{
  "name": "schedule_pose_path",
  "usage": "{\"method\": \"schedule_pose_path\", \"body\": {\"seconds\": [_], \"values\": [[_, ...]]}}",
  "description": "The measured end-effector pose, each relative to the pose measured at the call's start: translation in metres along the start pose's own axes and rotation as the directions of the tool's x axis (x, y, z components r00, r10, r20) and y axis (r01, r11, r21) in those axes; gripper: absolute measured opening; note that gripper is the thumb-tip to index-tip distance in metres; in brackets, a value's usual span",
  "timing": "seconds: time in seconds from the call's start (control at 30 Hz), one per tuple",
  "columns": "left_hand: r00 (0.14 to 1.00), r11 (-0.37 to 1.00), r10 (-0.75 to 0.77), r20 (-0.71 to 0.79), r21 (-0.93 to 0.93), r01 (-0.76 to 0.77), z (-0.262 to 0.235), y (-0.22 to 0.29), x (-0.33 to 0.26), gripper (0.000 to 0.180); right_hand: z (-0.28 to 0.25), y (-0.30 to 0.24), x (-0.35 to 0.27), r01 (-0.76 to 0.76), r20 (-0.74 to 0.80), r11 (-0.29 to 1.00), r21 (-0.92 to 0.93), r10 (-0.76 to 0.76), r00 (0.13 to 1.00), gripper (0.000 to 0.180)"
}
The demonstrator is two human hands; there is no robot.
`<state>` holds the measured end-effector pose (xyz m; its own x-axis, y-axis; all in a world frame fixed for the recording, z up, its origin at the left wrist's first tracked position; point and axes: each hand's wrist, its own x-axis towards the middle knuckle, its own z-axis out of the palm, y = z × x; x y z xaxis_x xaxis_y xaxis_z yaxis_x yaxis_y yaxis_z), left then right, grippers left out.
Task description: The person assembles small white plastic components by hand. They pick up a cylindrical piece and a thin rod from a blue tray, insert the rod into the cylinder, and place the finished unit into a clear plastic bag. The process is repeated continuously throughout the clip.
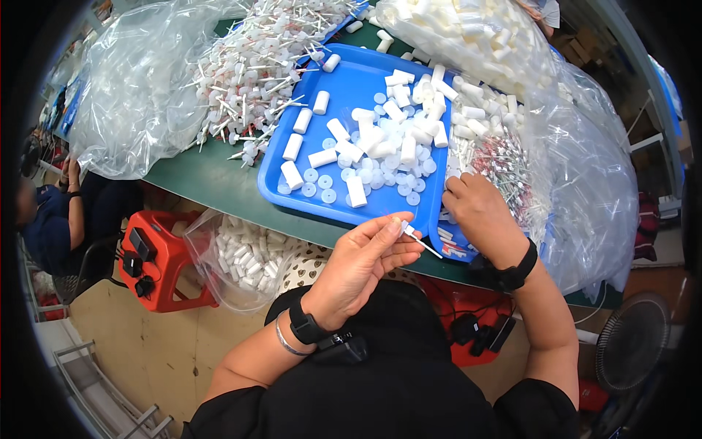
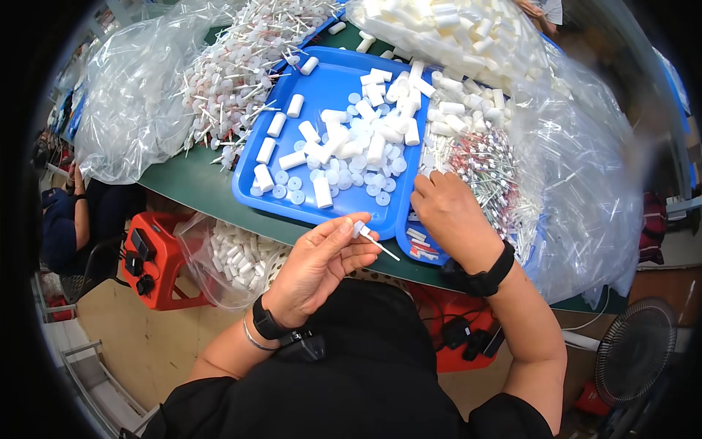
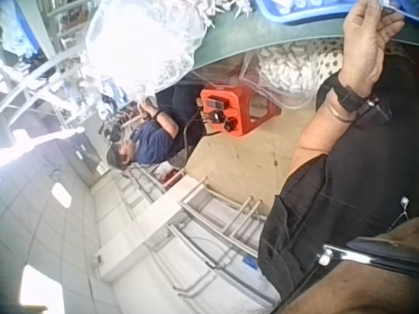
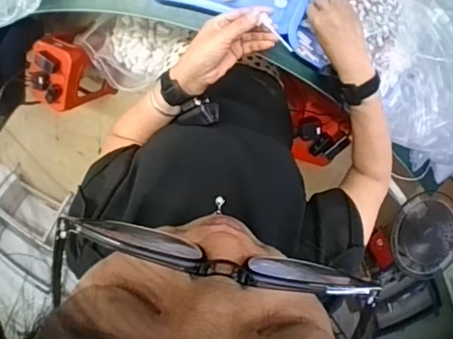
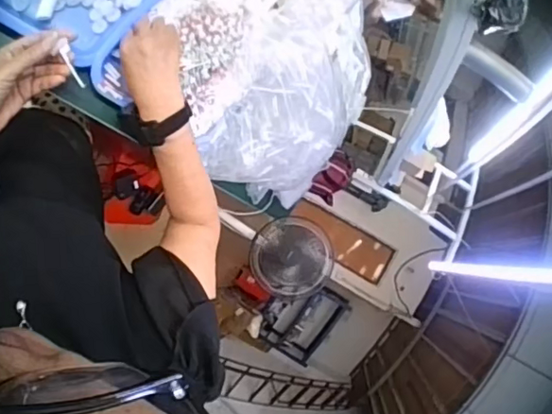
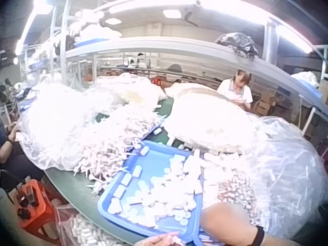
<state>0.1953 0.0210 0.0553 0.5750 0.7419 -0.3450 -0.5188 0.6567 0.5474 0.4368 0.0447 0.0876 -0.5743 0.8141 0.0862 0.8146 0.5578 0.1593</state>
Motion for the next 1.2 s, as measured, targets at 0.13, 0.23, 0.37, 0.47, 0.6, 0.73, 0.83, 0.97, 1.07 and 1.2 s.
{"method": "schedule_pose_path", "body": {"seconds": [0.13, 0.23, 0.37, 0.47, 0.6, 0.73, 0.83, 0.97, 1.07, 1.2], "values": [[0.999, 0.999, 0.031, -0.024, 0.016, -0.031, 0.0, 0.003, 0.001, 0.041, -0.009, 0.001, -0.008, -0.088, -0.083, 0.98, 0.181, 0.105, 0.991, 0.004], [0.995, 0.996, 0.086, -0.04, -0.018, -0.087, 0.004, 0.009, 0.002, 0.04, -0.031, -0.012, -0.019, -0.207, -0.053, 0.848, 0.489, 0.266, 0.963, 0.005], [0.992, 0.992, 0.116, -0.048, -0.046, -0.119, 0.006, 0.007, 0.004, 0.041, -0.051, -0.033, -0.027, -0.24, 0.001, 0.696, 0.677, 0.325, 0.946, 0.009], [0.994, 0.993, 0.104, -0.042, -0.046, -0.106, 0.01, 0.003, 0.006, 0.04, -0.048, -0.042, -0.032, -0.209, -0.047, 0.677, 0.706, 0.34, 0.939, 0.008], [0.992, 0.993, 0.109, -0.057, -0.029, -0.111, 0.011, 0.002, 0.006, 0.039, -0.045, -0.045, -0.035, -0.189, -0.086, 0.683, 0.706, 0.347, 0.934, 0.008], [0.992, 0.992, 0.12, -0.043, -0.019, -0.121, 0.009, -0.001, 0.006, 0.038, -0.044, -0.048, -0.034, -0.187, -0.12, 0.696, 0.694, 0.367, 0.922, 0.009], [0.996, 0.996, 0.092, -0.004, 0.001, -0.092, 0.008, -0.005, 0.005, 0.039, -0.039, -0.048, -0.031, -0.12, -0.193, 0.745, 0.656, 0.319, 0.928, 0.008], [0.994, 0.996, 0.064, 0.089, 0.063, -0.07, 0.011, -0.009, 0.003, 0.042, -0.041, -0.06, -0.028, -0.388, 0.326, 0.057, 0.92, 0.438, 0.838, 0.012], [0.989, 0.996, 0.059, 0.134, 0.061, -0.067, 0.008, -0.008, 0.001, 0.045, -0.042, -0.056, -0.022, -0.457, 0.53, -0.279, 0.844, 0.315, 0.787, 0.016], [0.988, 0.984, 0.131, 0.076, 0.108, -0.139, -0.001, -0.002, -0.001, 0.042, -0.039, -0.076, -0.01, -0.34, 0.203, 0.326, 0.882, 0.387, 0.899, 0.016]]}}
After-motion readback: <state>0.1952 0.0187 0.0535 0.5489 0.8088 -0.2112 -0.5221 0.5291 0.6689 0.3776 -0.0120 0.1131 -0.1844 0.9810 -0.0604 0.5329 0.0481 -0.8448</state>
